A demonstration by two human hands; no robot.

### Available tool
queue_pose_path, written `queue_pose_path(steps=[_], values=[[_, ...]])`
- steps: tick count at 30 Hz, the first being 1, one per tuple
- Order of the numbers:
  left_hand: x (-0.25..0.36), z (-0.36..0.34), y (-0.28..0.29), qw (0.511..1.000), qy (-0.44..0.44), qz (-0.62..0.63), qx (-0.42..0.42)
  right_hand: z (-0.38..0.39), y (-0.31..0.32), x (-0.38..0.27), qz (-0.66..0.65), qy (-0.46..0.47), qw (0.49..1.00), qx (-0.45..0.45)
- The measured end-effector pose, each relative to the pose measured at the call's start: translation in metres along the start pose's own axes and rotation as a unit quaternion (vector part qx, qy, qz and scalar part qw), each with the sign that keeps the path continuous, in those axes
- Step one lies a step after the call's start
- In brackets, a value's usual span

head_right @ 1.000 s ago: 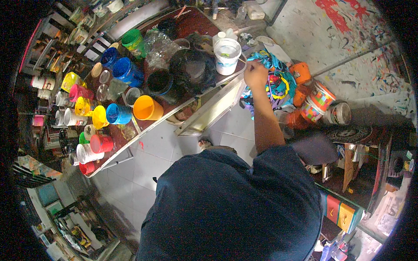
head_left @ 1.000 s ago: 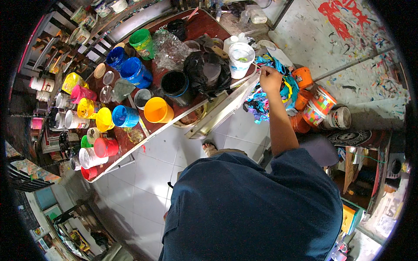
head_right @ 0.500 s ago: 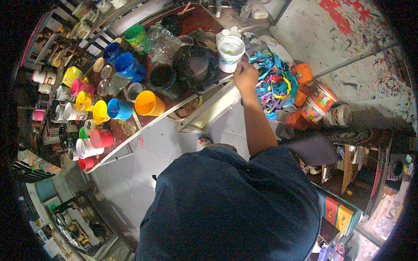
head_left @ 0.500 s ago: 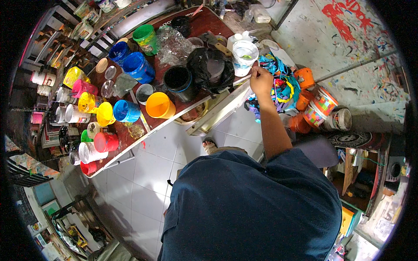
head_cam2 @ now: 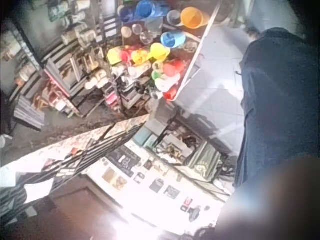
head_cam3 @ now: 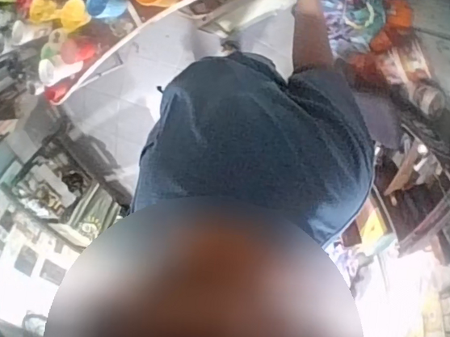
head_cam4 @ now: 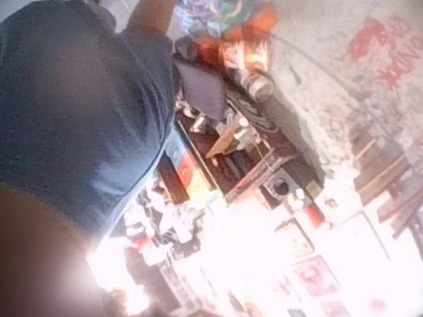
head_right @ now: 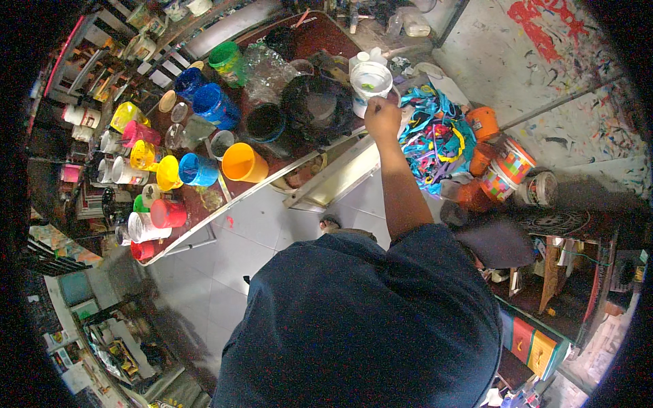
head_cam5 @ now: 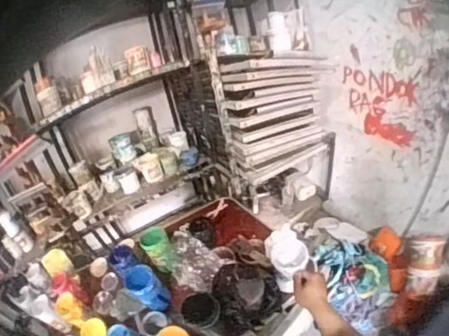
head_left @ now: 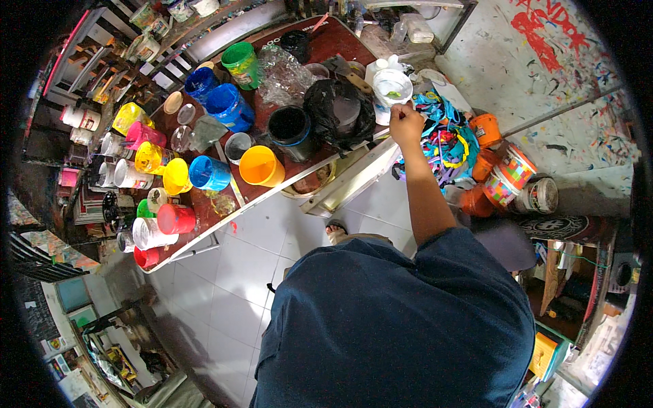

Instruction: The person uses a small stick to apply white paint to a cartoon character design on a green t-shirt. They repeatedly dip the stick into a container of white paint and carefully fill in the design areas.

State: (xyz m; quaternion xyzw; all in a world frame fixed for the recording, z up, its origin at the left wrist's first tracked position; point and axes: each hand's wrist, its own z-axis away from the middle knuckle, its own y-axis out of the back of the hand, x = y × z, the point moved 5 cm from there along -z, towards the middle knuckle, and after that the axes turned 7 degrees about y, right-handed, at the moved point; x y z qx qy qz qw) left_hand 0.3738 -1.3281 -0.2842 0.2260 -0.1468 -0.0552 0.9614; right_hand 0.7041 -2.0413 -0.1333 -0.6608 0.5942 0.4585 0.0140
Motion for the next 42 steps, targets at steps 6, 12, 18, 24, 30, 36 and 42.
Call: queue_pose_path(steps=[6, 12, 18, 24, 30, 36, 42], values=[[-0.003, 0.001, 0.006, 1.0, -0.002, 0.0, 0.004, 0.001, -0.004, -0.005, -0.038, -0.041, 0.998, -0.035], [0.0, -0.006, 0.009, 1.0, -0.013, -0.002, -0.001, 0.012, -0.016, 0.02, -0.297, -0.214, 0.928, -0.065], [-0.019, -0.006, 0.019, 1.0, -0.014, 0.023, 0.006, 0.031, 0.042, -0.066, -0.475, -0.32, 0.807, -0.142], [-0.077, -0.006, 0.026, 0.996, -0.006, 0.081, 0.025, 0.065, 0.047, -0.215, -0.64, -0.239, 0.665, -0.302], [-0.199, 0.014, 0.029, 0.976, 0.045, 0.199, 0.074, 0.152, 0.0, -0.409, -0.661, -0.106, 0.533, -0.518], [-0.35, 0.06, 0.019, 0.927, 0.148, 0.319, 0.127, 0.313, -0.015, -0.609, -0.613, -0.035, 0.407, -0.676], [-0.457, 0.095, 0.006, 0.854, 0.241, 0.43, 0.165, 0.503, 0.005, -0.75, -0.573, 0.021, 0.283, -0.769]])
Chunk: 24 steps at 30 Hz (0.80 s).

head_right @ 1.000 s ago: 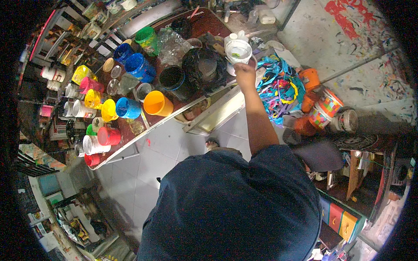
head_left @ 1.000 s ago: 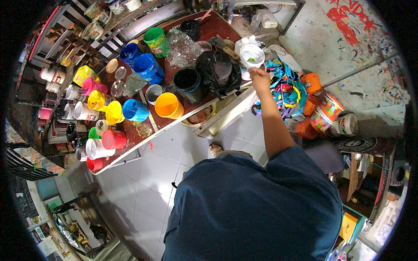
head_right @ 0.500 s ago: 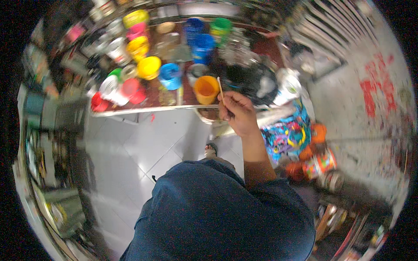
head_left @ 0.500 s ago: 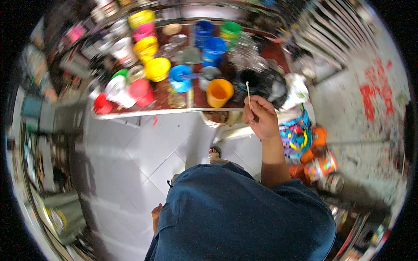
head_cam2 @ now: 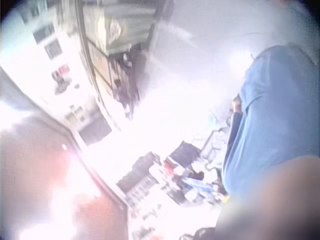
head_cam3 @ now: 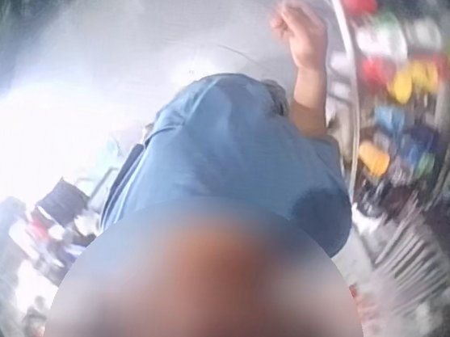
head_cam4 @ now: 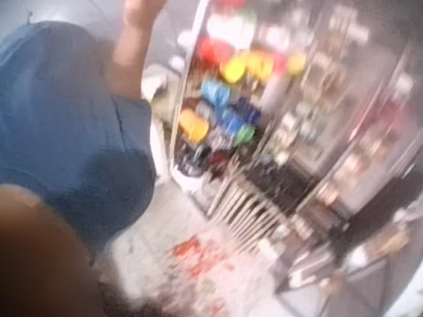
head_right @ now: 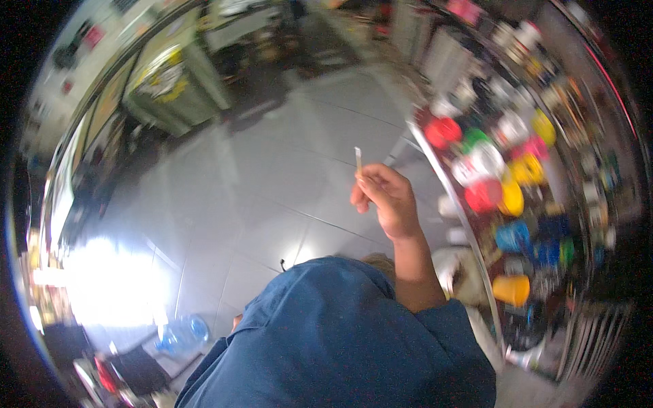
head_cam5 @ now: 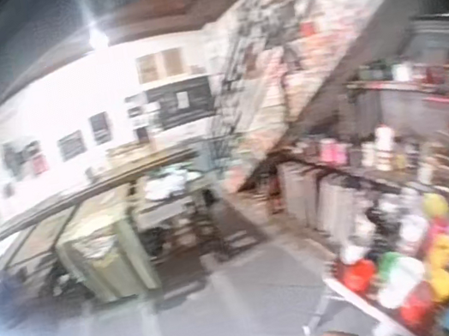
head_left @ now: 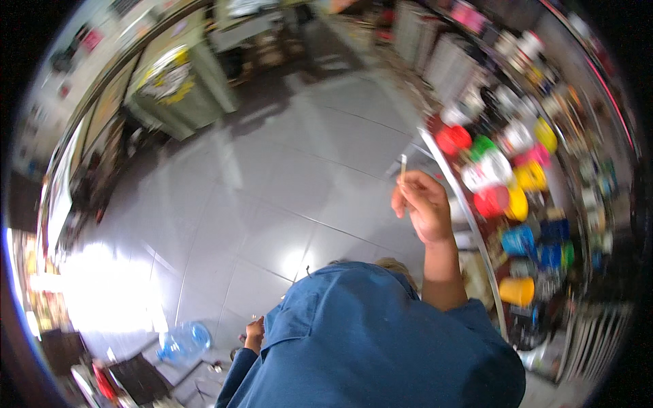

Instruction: The person uses a small stick to apply white paint to a cartoon character design on a green t-shirt. They repeatedly dip the stick into a container of white paint and carefully fill in the design areas.

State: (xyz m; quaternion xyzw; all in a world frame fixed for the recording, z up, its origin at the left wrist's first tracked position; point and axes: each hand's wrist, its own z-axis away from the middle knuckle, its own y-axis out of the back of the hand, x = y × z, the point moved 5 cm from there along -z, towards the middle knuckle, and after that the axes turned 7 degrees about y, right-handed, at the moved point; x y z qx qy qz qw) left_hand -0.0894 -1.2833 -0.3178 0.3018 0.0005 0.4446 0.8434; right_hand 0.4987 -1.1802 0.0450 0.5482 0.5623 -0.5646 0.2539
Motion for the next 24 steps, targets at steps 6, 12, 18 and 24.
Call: queue_pose_path(steps=[6, 12, 18, 24], values=[[-0.004, -0.008, 0.029, 0.994, 0.065, 0.085, 0.018, -0.101, -0.078, 0.103, 0.026, -0.056, 0.998, -0.023], [0.065, -0.05, 0.047, 0.99, 0.101, 0.1, -0.004, -0.226, -0.117, 0.204, 0.014, -0.142, 0.988, -0.066], [0.171, -0.119, 0.128, 0.969, 0.082, 0.229, 0.049, -0.387, -0.198, 0.285, 0.03, -0.157, 0.98, -0.114], [0.31, -0.213, 0.291, 0.922, -0.003, 0.337, 0.19, -0.539, -0.321, 0.316, 0.012, -0.105, 0.977, -0.185]])
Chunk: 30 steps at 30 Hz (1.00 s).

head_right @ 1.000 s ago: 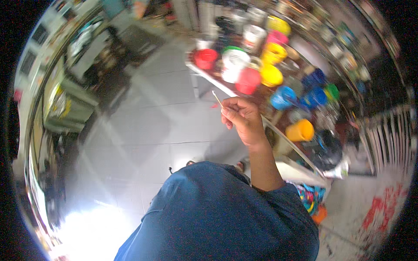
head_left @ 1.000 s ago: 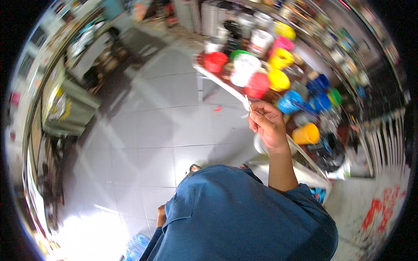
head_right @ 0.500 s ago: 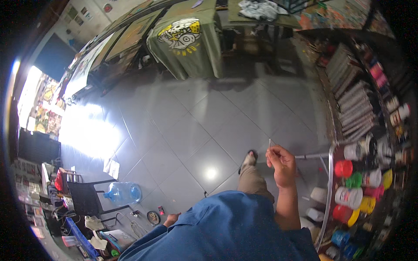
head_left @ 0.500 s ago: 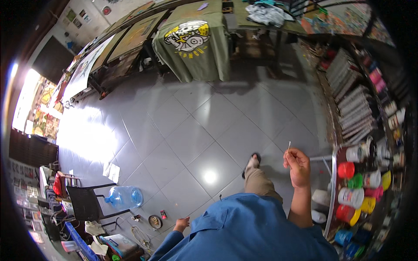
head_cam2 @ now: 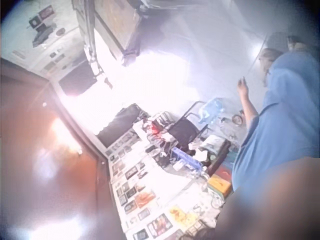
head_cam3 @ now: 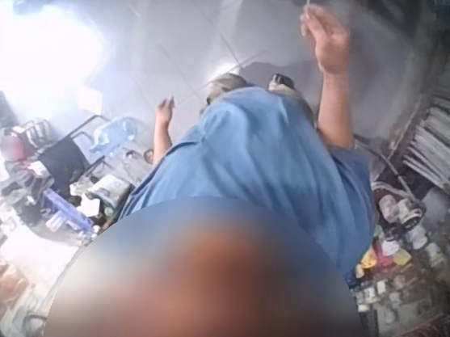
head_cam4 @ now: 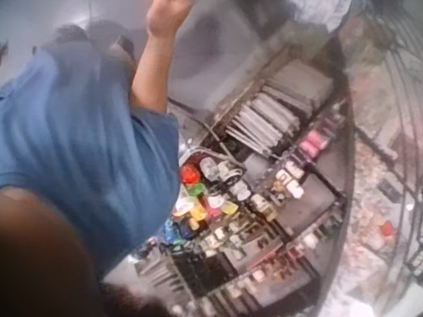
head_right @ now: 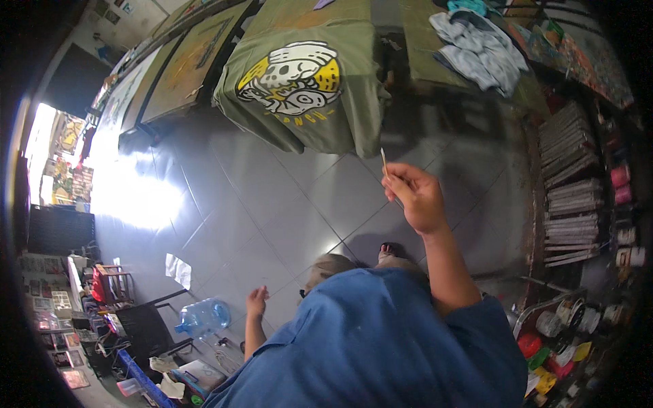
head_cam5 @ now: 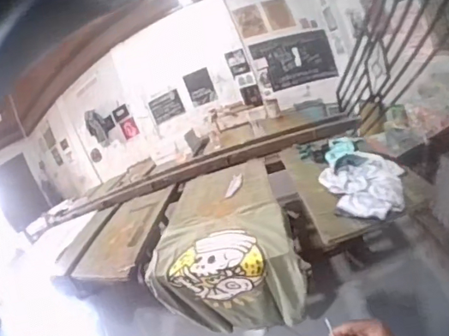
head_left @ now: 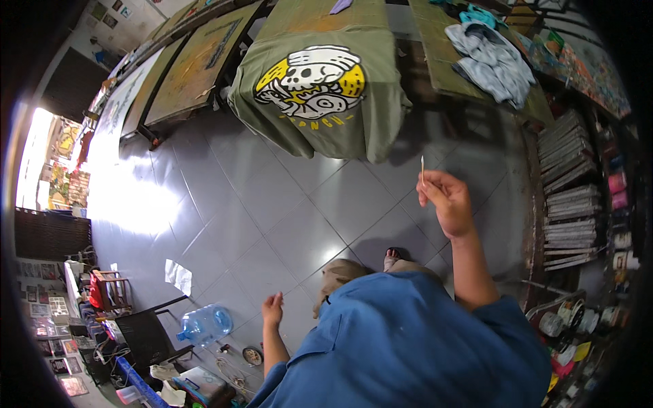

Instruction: The person uses a small stick to apply white paint to a cartoon character design on a green t-shirt. They repeatedly dip the stick into a container of white paint and carefully fill in the design areas.

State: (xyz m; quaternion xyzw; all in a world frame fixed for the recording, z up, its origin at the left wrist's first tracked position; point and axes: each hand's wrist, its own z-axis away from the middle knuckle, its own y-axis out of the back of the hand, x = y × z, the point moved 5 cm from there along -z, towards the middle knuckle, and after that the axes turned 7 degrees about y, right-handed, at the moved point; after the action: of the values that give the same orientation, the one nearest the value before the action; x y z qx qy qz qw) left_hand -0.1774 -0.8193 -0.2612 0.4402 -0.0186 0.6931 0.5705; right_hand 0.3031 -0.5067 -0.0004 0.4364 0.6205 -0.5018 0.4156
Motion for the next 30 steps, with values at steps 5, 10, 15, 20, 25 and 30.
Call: queue_pose_path(steps=[5, 10, 15, 20, 25, 30], values=[[0.16, -0.047, -0.016, 0.997, -0.064, 0.023, -0.04, -0.107, -0.042, 0.034, -0.006, 0.055, 0.998, -0.01], [0.303, -0.148, -0.015, 0.981, -0.144, -0.038, -0.124, -0.176, -0.074, 0.063, 0.002, 0.068, 0.994, 0.085], [0.546, -0.146, -0.02, 0.922, -0.286, -0.103, -0.242, -0.216, -0.094, 0.053, 0.082, 0.131, 0.974, 0.166], [0.692, -0.143, -0.073, 0.816, -0.524, -0.04, -0.241, -0.25, -0.087, 0.053, 0.174, 0.181, 0.936, 0.246], [0.762, -0.158, -0.161, 0.794, -0.545, -0.02, -0.27, -0.293, -0.08, 0.044, 0.207, 0.221, 0.925, 0.231], [0.817, -0.178, -0.237, 0.765, -0.61, -0.043, -0.202, -0.315, -0.069, 0.058, 0.283, 0.172, 0.918, 0.218]])
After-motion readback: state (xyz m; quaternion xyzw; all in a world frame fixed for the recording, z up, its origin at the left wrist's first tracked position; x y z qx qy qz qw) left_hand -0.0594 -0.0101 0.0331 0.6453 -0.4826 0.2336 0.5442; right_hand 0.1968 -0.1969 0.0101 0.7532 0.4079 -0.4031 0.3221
